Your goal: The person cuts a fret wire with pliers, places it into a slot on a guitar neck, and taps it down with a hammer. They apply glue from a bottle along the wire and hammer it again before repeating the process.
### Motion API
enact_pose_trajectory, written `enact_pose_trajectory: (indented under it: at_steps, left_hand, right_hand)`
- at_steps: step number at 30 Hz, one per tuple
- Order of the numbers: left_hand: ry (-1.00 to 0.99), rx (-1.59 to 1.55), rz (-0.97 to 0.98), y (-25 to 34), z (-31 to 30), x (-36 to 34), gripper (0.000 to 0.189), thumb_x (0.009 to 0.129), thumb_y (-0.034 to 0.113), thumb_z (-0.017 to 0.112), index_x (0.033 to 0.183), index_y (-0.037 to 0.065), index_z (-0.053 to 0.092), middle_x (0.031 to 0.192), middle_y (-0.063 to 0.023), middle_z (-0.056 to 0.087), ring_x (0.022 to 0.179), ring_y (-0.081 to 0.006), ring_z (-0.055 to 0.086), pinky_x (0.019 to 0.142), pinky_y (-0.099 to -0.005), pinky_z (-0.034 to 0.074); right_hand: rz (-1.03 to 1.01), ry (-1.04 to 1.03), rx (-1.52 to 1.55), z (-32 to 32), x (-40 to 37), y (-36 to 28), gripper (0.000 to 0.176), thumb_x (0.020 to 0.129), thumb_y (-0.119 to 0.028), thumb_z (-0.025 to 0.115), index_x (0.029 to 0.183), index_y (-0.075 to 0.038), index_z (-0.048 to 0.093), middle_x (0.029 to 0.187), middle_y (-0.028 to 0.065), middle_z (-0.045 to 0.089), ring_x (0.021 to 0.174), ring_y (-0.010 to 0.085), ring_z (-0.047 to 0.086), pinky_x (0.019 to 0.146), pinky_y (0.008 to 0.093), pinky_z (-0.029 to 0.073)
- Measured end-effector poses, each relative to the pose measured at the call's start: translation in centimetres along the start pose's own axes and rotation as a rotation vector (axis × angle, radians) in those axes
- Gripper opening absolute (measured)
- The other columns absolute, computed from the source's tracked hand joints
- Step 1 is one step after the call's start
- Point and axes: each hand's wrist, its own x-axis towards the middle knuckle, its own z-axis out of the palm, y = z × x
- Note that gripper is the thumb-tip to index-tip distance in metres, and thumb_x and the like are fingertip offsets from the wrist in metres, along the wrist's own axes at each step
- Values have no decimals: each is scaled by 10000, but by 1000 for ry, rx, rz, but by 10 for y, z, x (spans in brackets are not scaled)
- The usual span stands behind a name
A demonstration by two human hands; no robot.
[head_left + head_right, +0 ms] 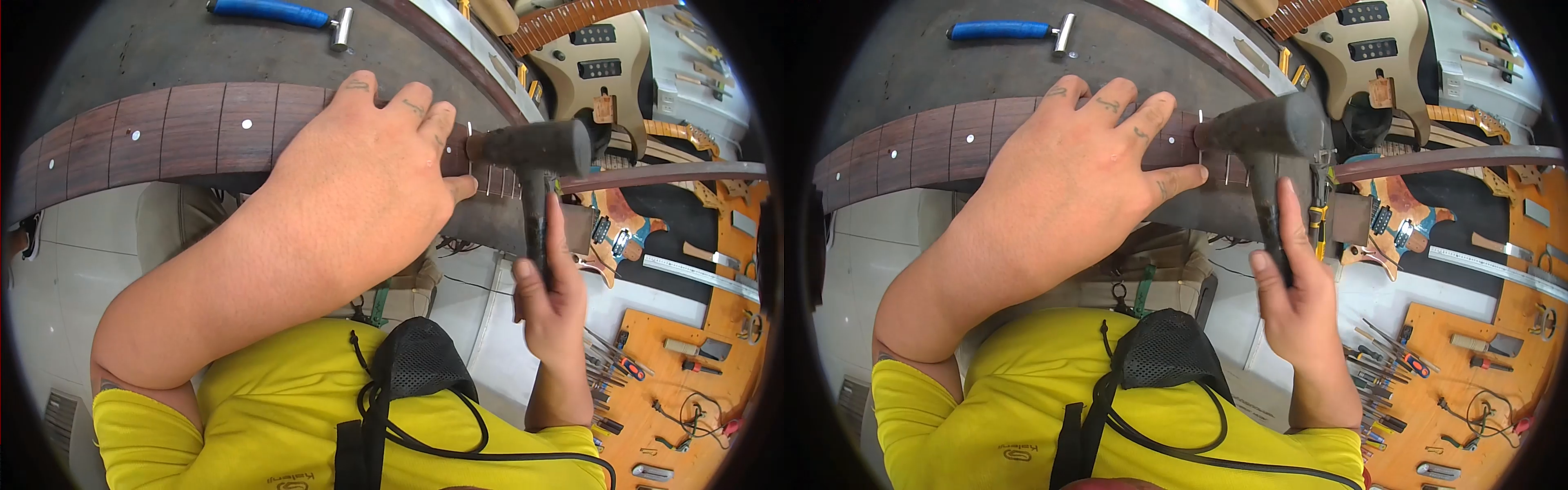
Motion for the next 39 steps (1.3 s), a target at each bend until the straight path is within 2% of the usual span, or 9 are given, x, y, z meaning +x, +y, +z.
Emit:
enact_pose_trajectory:
  at_steps: [2,8,15,17,22,32,35,37,39]
  left_hand:
    - [2,6,4,0,-1,2,367,902,220,648,1225,304,800,1275,-103,651,1154,-272,623,941,-427,487]
    - [58,0,-4,3,-2,-1,382,890,208,651,1229,307,798,1271,-112,655,1153,-275,625,947,-427,487]
    - [-77,-53,6,-6,-20,4,455,863,211,692,1316,175,727,1259,-120,658,1147,-285,626,946,-409,485]
    - [-130,-57,-22,-3,-17,7,494,867,227,711,1354,148,693,1254,-118,658,1149,-279,622,941,-406,485]
    - [118,110,-127,12,17,13,521,916,323,728,1394,129,655,1144,-89,652,1097,-248,603,905,-409,480]
    - [116,145,-105,8,20,13,529,912,316,730,1403,135,653,1088,-72,639,1062,-231,602,886,-400,475]
    - [101,190,-84,7,20,14,526,913,312,730,1402,133,653,1086,-75,637,1059,-231,602,884,-396,473]
    - [86,181,-86,7,19,14,521,916,308,729,1400,132,653,1081,-75,638,1060,-231,602,889,-397,472]
    - [100,170,-85,8,18,15,519,914,307,729,1397,132,655,1077,-74,638,1058,-231,603,890,-398,472]
  right_hand:
    - [-15,-210,-158,-8,1,3,700,1047,-20,548,1679,-82,254,777,-50,536,536,30,411,478,206,382]
    - [24,-143,-84,-9,-6,-8,703,1051,-25,559,1681,-89,253,780,-56,534,548,23,407,494,202,381]
    - [-24,-232,-211,-10,-9,3,691,1068,-58,555,1683,-85,242,785,-50,538,554,20,418,492,196,371]
    - [-19,-216,-196,-9,-11,4,690,1069,-58,550,1683,-80,236,790,-44,540,554,20,422,489,196,373]
    - [23,-81,-35,-5,-21,0,688,1073,-59,536,1683,-66,219,800,-31,546,554,21,430,481,196,378]
    - [-38,-24,-25,-5,-25,4,666,1075,-63,521,1677,-49,236,763,-27,544,543,40,426,497,207,378]
    - [-75,156,29,7,-31,14,674,1076,-73,516,1680,-48,218,740,-25,549,535,42,428,501,215,383]
    - [-124,-213,-304,-5,-29,29,680,1058,-54,538,1670,-36,244,729,-24,563,539,53,444,514,232,395]
    - [-149,-211,-336,-19,-25,22,684,1057,-46,540,1672,-39,242,746,-20,568,544,50,447,513,227,397]
